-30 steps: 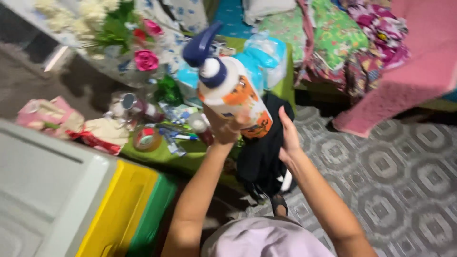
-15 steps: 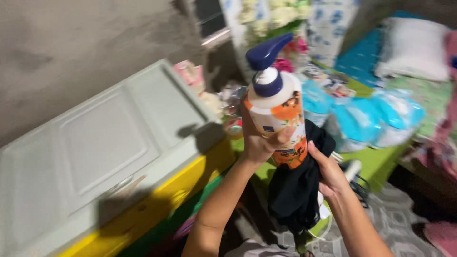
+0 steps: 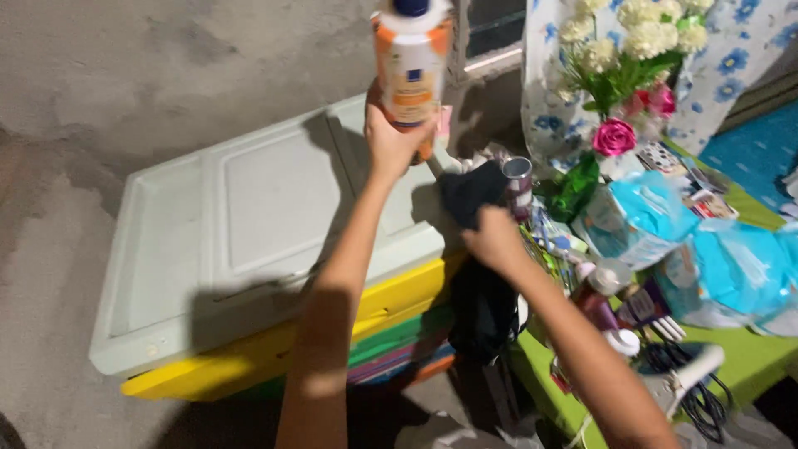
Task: The person tidies a bedroom by moving various items from a green table to a white plastic container. They handle bottles, tubes, a hair straightener, a charger, and packages of tissues, placing them on top of the container.
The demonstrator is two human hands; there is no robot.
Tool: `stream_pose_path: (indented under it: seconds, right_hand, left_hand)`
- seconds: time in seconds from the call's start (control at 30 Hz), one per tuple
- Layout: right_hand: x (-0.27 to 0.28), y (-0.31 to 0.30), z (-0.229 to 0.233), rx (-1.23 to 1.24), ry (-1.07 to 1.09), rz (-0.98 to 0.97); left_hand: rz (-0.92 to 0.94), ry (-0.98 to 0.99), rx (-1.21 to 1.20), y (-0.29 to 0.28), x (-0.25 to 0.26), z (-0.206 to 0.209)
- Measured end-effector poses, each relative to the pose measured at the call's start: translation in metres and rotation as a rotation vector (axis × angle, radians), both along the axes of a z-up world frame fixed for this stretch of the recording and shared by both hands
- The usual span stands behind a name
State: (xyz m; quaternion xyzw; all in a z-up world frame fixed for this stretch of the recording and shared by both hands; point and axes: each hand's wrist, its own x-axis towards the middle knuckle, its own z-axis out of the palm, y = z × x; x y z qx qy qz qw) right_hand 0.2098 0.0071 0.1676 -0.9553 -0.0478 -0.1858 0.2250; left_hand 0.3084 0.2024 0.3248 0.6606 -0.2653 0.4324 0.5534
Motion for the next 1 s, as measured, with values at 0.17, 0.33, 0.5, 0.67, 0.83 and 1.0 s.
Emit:
stream_pose_path:
  seconds: [0.17,0.33,0.5,0.67,0.83,1.0]
  right_hand:
    - [-0.032,0.049,0.057,-0.051,-0.019,-0.054]
    - [-0.037,0.051,0.057,-0.092,-0.002,-0.068]
    - [-0.039,0.05,0.055,-0.119,0.007,-0.081]
    - [-0.038,0.049,0.052,-0.101,0.0,-0.083]
    - [-0.039,0.048,0.052,-0.091,-0.008,-0.068]
    - [-0.038,0.047,0.046,-0.082,0.011,-0.056]
  left_hand:
    - [0.073,0.205,-0.003,0.037,0.094,-0.038]
    - [0.05,0.295,-0.055,0.064,0.159,-0.071]
    - [0.263,0.517,0.001,0.084,0.171,-0.055]
    - [0.248,0.433,-0.001,0.1,0.22,-0.091]
    - [0.233,0.375,0.026,0.099,0.224,-0.096]
    - [0.309,0.388,-0.027,0.096,0.228,-0.107]
